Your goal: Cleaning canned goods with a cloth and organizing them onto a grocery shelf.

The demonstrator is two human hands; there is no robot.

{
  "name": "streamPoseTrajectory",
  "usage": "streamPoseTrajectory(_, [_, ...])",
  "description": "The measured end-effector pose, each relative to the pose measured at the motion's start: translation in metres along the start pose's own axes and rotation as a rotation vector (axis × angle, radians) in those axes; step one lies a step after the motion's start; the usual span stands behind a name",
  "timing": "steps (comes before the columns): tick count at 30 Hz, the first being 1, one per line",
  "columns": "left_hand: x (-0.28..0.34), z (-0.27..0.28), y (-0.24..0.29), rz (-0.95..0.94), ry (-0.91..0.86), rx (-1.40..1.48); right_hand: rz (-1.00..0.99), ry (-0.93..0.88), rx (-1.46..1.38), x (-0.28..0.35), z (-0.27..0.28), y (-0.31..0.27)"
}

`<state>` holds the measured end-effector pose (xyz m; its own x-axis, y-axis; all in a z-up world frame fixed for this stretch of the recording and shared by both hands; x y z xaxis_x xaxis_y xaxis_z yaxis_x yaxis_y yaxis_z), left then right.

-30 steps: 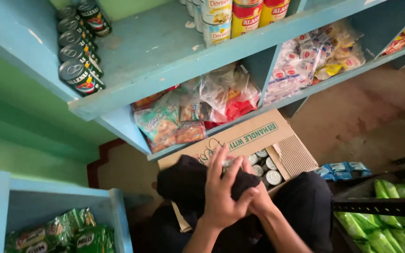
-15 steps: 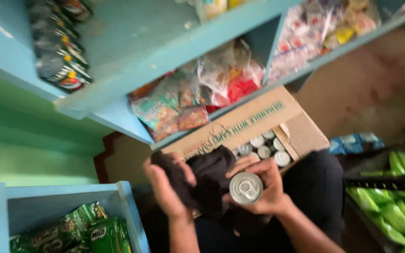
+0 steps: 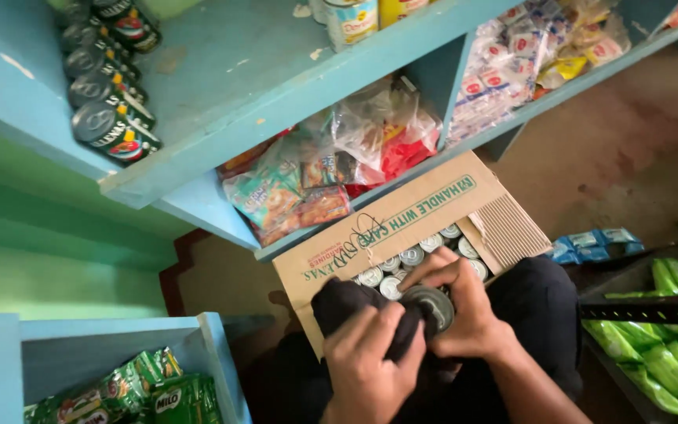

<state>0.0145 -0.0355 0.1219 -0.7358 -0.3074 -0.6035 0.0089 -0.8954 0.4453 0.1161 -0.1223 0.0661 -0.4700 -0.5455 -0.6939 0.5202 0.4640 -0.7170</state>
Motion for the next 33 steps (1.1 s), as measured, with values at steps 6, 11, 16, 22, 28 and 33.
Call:
streamPoseTrajectory(6, [-0.011, -0.002, 0.001, 0.021, -0.034, 0.114, -0.004, -0.063, -0.03, 0.008, -0.009, -0.001])
streamPoseTrajectory(11, [0.001, -0.02, -0.02, 0.201, -0.124, 0.227, 0.01, -0.043, -0.01, 0.011, -0.001, 0.007])
streamPoseTrajectory(16, [0.014, -0.018, -0.053, 0.402, -0.089, 0.151, 0.031, -0.045, 0.106, 0.01, -0.003, 0.0])
streamPoseTrajectory(22, [0.071, -0.04, -0.138, 0.754, -0.115, 0.814, 0.0, 0.053, -0.081, 0.001, 0.02, -0.005])
streamPoseTrajectory(28, [0.056, -0.058, -0.106, 0.677, -0.136, 1.53, -0.025, 0.118, -0.208, -0.01, 0.014, -0.019])
streamPoseTrajectory(33, [0.053, -0.059, -0.096, 0.66, -0.194, 1.539, -0.015, 0.119, -0.24, -0.012, 0.015, -0.02])
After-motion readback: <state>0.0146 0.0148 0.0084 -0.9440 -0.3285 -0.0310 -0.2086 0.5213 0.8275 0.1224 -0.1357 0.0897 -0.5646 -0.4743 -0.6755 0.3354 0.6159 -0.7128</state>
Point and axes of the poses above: each hand's wrist, its own x-axis away from the middle knuckle, its own z-axis out of the back of the hand, y = z × x, the point moved 10 cm from there along -x, towards the middle knuckle, and after that the axes turned 13 degrees about -x, right-handed, at the moved point
